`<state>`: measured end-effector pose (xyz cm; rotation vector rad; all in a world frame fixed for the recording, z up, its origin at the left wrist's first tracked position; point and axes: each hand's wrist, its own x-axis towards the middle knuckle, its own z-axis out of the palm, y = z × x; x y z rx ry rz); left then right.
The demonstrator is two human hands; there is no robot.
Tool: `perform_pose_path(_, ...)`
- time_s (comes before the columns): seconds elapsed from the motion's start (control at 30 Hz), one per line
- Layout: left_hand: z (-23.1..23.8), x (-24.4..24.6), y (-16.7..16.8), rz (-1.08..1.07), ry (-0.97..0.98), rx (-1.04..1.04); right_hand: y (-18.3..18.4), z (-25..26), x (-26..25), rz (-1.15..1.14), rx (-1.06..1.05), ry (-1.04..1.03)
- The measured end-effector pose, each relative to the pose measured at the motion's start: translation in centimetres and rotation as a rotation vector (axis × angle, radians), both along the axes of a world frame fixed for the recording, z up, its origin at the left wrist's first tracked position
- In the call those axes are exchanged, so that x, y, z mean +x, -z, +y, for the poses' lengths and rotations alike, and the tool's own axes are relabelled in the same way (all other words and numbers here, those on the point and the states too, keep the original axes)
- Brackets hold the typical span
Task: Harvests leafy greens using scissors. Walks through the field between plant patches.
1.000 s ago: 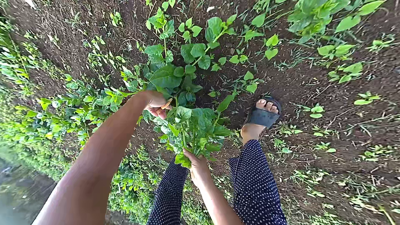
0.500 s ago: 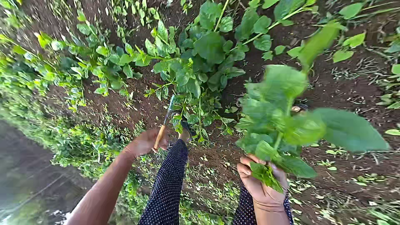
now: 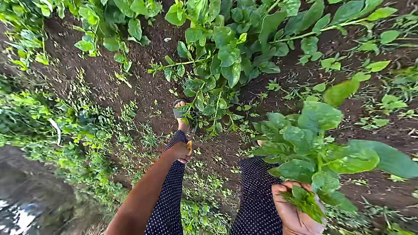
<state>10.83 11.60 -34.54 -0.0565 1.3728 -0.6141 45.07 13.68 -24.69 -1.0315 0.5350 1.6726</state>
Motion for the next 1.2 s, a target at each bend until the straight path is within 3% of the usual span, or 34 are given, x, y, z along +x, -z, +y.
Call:
perform_pose_path(0.1, -1.7, 2.8, 3.7, 0.129, -0.128, 0.041, 0.7, 0.7, -0.4, 0.046, 0.073, 0.116)
perform_pose_path(0.23, -1.2, 7.4, 8.9, 0.368, -0.237, 0.339, 3.0, 2.1, -0.1, 0.154, 0.076, 0.212)
perform_pose_path(0.37, 0.0, 11.5, 15.5, 0.595, -0.434, 0.502, 3.6, 2.4, 1.6, 0.164, 0.002, 0.141)
perform_pose_path(0.47, 0.1, 13.3, 18.0, 0.638, -0.477, 0.496, 3.9, 1.7, 2.2, 0.091, -0.058, -0.037)
perform_pose_path(0.57, 0.3, 12.3, 14.9, 0.654, -0.473, 0.433, 4.8, 0.2, 1.0, -0.029, -0.063, -0.258)
perform_pose_path(0.67, 1.2, 10.0, 9.5, 0.744, -0.838, 0.432, 6.0, -1.0, -1.9, -0.193, -0.219, -0.379)
perform_pose_path(0.77, 2.8, 7.2, 5.6, 0.704, -0.998, 0.375, 7.7, -1.6, -6.3, -0.316, -0.427, -0.360)
perform_pose_path(0.87, 4.1, 5.4, 3.7, 0.650, -1.111, 0.326, 8.9, -1.3, -11.0, -0.325, -0.554, -0.312)
perform_pose_path(1.03, 4.1, 4.4, 2.8, 0.615, -1.068, 0.325, 8.5, -1.1, -15.4, -0.142, -0.638, -0.246)
perform_pose_path(1.2, 3.9, 4.3, 2.1, 0.625, -0.918, 0.354, 8.3, -1.4, -15.9, 0.021, -0.670, -0.228)
